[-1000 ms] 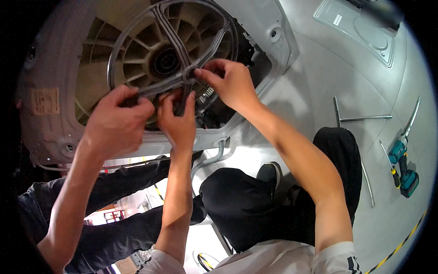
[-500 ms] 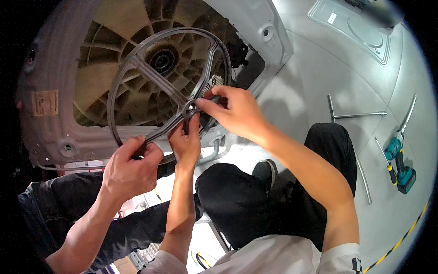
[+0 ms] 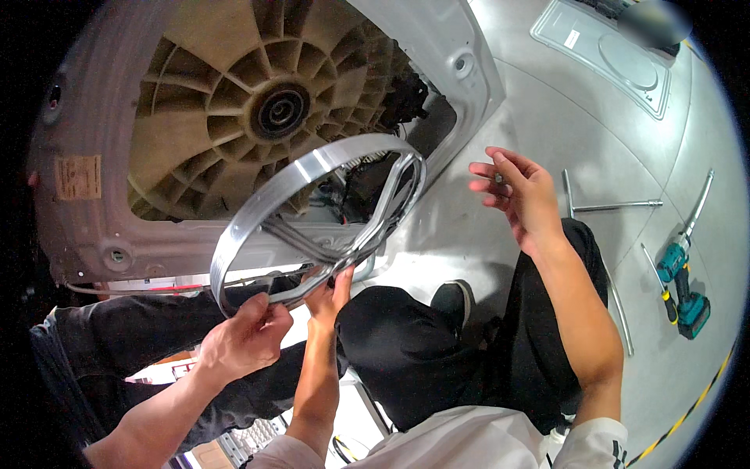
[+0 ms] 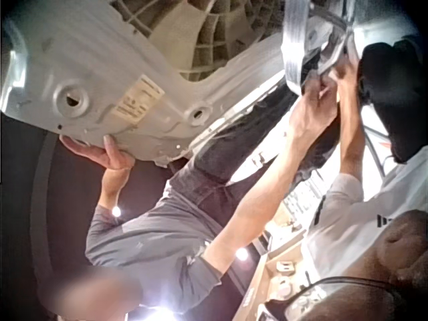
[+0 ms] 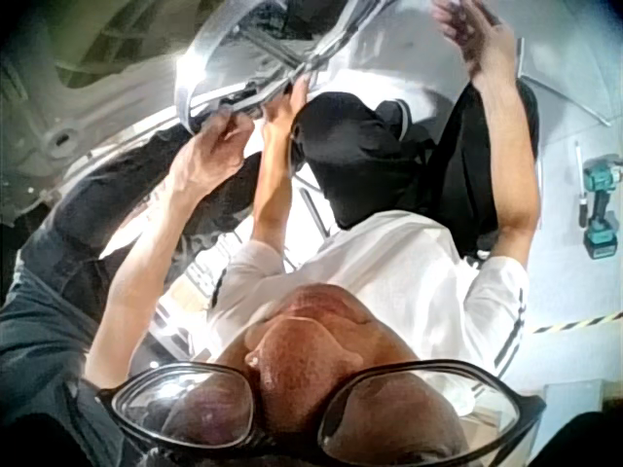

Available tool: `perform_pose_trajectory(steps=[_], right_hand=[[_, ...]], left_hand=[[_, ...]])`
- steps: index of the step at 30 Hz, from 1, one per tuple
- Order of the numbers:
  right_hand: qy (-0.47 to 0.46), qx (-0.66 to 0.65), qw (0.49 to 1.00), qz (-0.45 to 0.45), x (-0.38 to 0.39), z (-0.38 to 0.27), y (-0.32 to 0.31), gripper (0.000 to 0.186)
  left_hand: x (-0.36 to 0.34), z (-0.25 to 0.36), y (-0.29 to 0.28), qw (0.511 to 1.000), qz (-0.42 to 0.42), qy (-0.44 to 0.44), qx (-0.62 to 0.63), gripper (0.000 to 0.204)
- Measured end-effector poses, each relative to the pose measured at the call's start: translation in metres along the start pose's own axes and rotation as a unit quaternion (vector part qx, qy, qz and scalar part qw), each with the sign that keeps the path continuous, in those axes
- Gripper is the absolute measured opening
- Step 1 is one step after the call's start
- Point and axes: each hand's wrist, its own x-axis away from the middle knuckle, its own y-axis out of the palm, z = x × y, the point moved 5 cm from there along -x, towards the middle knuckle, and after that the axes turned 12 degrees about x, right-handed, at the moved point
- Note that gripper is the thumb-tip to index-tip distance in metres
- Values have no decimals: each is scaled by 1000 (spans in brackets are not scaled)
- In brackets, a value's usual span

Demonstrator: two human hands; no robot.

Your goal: The person aligns a pulley wheel with a drive shaft on the underside of a washing machine and attempts to secure it with a bolt. A second person assists by holding the pulley in place while the recorder fits the bolt by hand.

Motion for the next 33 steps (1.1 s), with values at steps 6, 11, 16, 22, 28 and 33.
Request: perform_pose_trajectory(steps=[6, 11, 16, 22, 28, 33], right_hand=[[-35, 99, 994, -11, -11, -21, -3, 30], [-95, 124, 987, -27, -31, -46, 3, 27], [-115, 176, 976, -51, -37, -65, 15, 31], [-97, 284, 943, -142, -54, -68, 55, 40], [-67, 227, 963, -128, -33, -60, 22, 43], [-91, 171, 971, -139, -12, -64, -11, 35]], left_hand=[[12, -2, -12, 997, 72, -1, 27, 16], [18, 0, -28, 989, 139, -2, 41, 18], [29, 15, -46, 980, 184, 10, 71, 18], [31, 17, -70, 938, 299, -104, 141, 16], [24, 41, -75, 949, 258, -89, 157, 26], [27, 58, -71, 939, 243, -150, 193, 29]])
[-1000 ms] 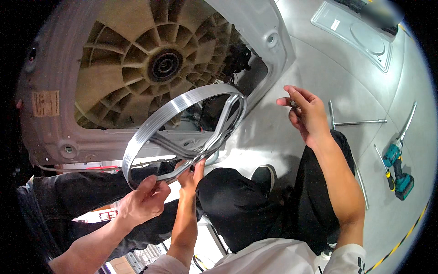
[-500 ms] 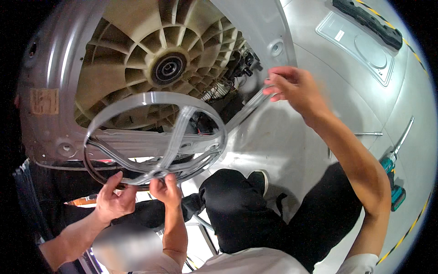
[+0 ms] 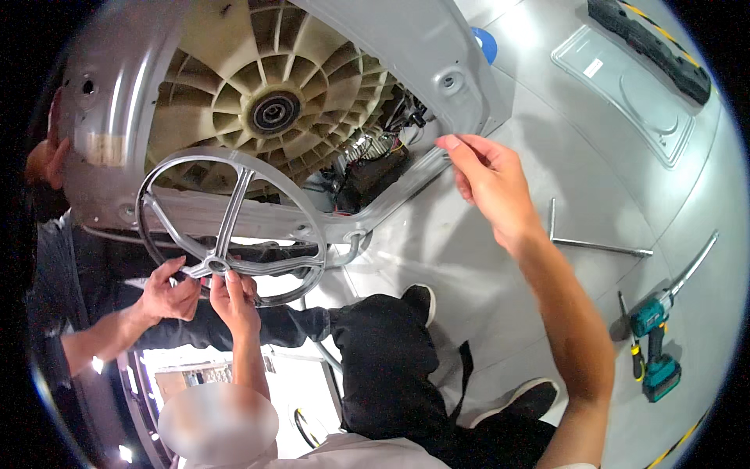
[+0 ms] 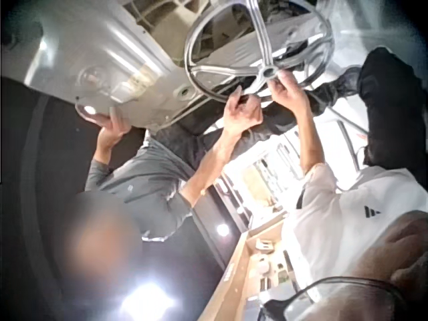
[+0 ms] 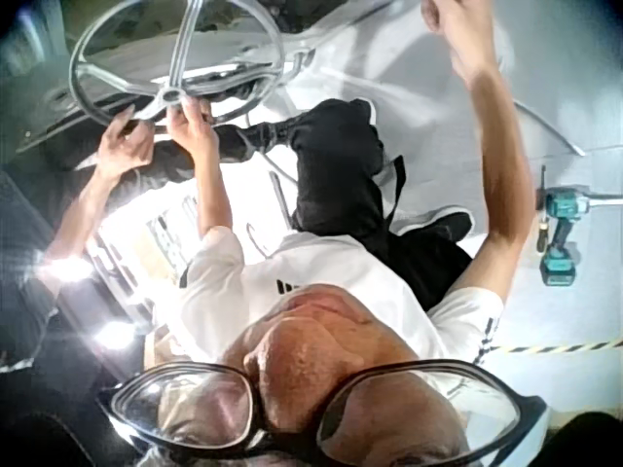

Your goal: The person aligns a pulley wheel with a drive shaft on the underside of a washing machine and attempts to secure it with a bolt. A second person assists by holding the pulley in place while the recorder fits the bolt by hand.

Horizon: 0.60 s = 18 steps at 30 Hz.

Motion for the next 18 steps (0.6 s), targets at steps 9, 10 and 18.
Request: perform_pose_trajectory(steps=[9, 10, 18], right_hand=[[-142, -1, 982, -125, 18, -57, 13, 30], [-142, 6, 981, -136, 17, -60, 13, 29], [-211, -15, 964, -164, 19, -80, 30, 28]], left_hand=[[12, 32, 33, 993, 26, -78, 89, 16], [13, 32, 32, 992, 26, -85, 93, 18], [15, 39, 36, 987, 22, -101, 124, 21]])
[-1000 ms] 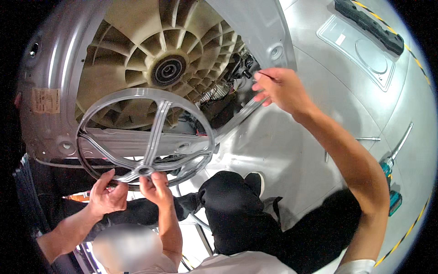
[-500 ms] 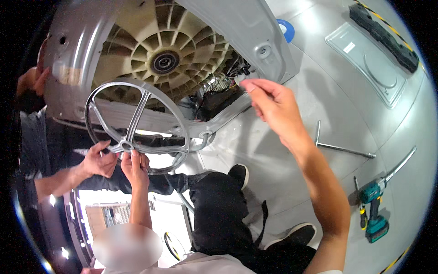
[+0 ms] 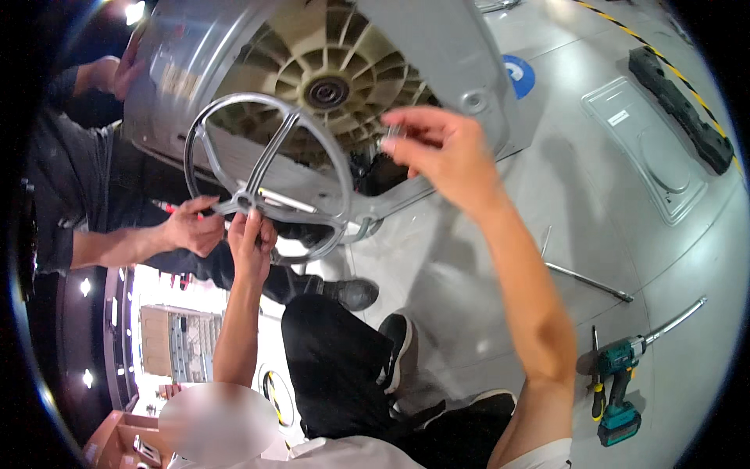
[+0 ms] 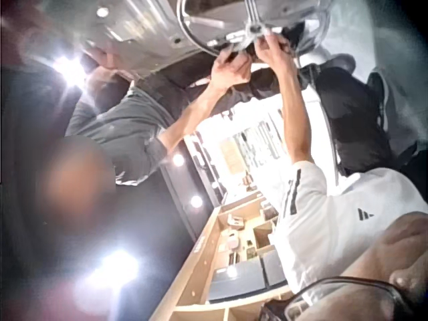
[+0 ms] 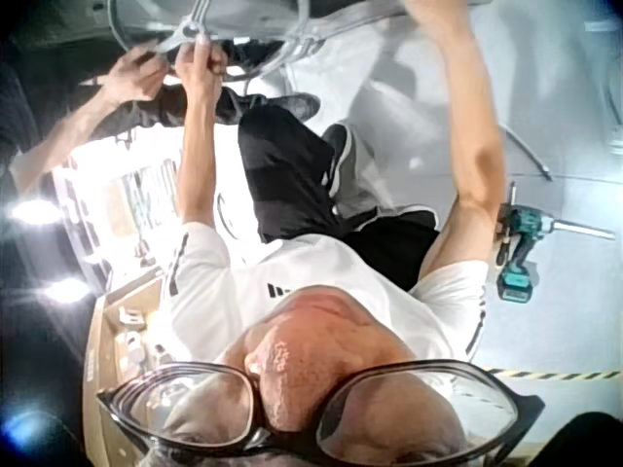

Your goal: The person aligns a pulley wheel with a drive shaft on the underside of a washing machine and attempts to secure it with a bolt. A second person assists by holding the pulley in place while the recorder fits the bolt by hand.

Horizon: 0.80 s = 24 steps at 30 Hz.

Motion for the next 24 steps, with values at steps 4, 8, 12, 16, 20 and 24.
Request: perform_pose_trajectory(steps=[4, 8, 12, 16, 20, 24], right_hand=[[-8, 22, 1000, -17, -2, -24, 11, 30], [-64, -39, 996, -57, 3, -44, 46, 28], [-25, -59, 990, -128, 5, -42, 82, 23], [3, -118, 986, -116, 5, -34, 107, 20], [22, -132, 987, -89, 5, -33, 116, 21], [34, -147, 985, -80, 10, -33, 127, 22]], left_hand=[[2, -5, 2, 1000, -6, -14, -5, 18], [5, 5, 13, 1000, -4, -15, 10, 19], [5, 2, 15, 1000, 16, -11, 22, 19], [9, 4, 17, 998, 25, -25, 44, 20], [9, 2, 18, 999, 22, -1, 43, 20], [9, -3, 12, 999, 22, -4, 38, 18]])
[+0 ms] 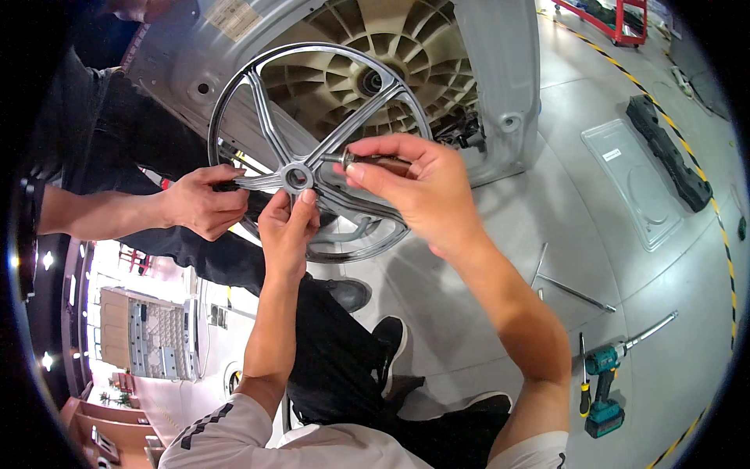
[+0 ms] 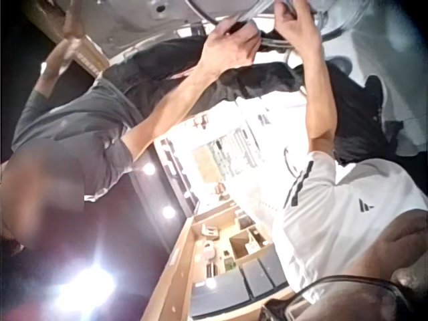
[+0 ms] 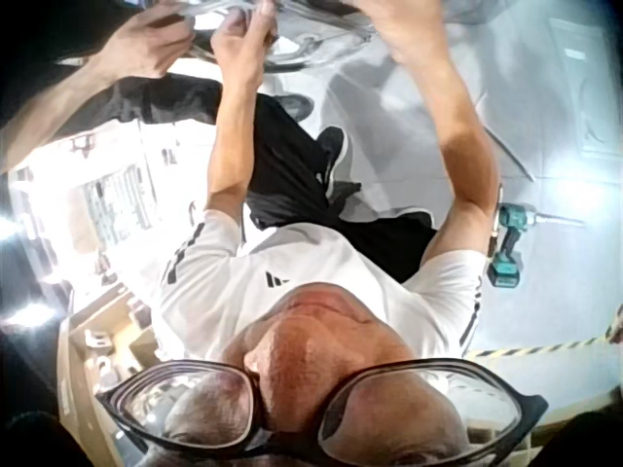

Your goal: The person aligns a pulley wheel with a drive shaft on the underside of a washing machine and attempts to secure it with a bolt. A second person assists by holding the pulley in place while the recorder fits the bolt by hand.

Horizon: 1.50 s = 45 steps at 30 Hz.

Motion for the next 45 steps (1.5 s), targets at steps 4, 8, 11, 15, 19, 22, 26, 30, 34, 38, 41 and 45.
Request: perform_pose_trajectory(steps=[4, 8, 11, 15, 19, 22, 26, 30, 34, 38, 41, 45], right_hand=[[-6, 20, 1000, 1, 5, 7, 8, 22], [-22, 22, 999, 4, 8, 10, 18, 21], [-39, 34, 999, -3, 7, 14, 26, 21], [-22, 40, 999, -4, 4, 22, 28, 21], [11, -8, 1000, 23, 2, 23, 25, 21], [18, -6, 999, 33, 1, 25, 25, 22], [10, 2, 1000, 26, 1, 28, 28, 22], [4, 3, 1000, 21, 2, 29, 28, 22], [2, 0, 1000, 12, 1, 30, 27, 23], [0, -8, 1000, 6, 0, 30, 31, 23], [1, -12, 1000, 11, 0, 32, 30, 22], [3, -25, 999, 22, -1, 33, 30, 22]], left_hand=[[0, -2, -2, 1000, -3, 11, 2, 16], [-1, -2, -4, 1000, -11, 21, 3, 15], [-2, -1, -10, 999, -13, 28, -17, 15], [-3, 0, -11, 999, -16, 31, -5, 15], [-6, -6, -11, 1000, -9, 25, -1, 14], [-6, -5, -12, 999, -8, 28, -13, 14], [-6, -5, -15, 1000, -2, 25, 4, 14], [-6, -5, -15, 1000, 5, 30, 5, 14], [-5, -6, -16, 999, 13, 37, -16, 13], [-4, -4, -18, 999, 19, 32, -17, 13], [-6, -8, -17, 999, 15, 36, -6, 13], [-5, -6, -19, 999, 18, 39, -9, 14]])
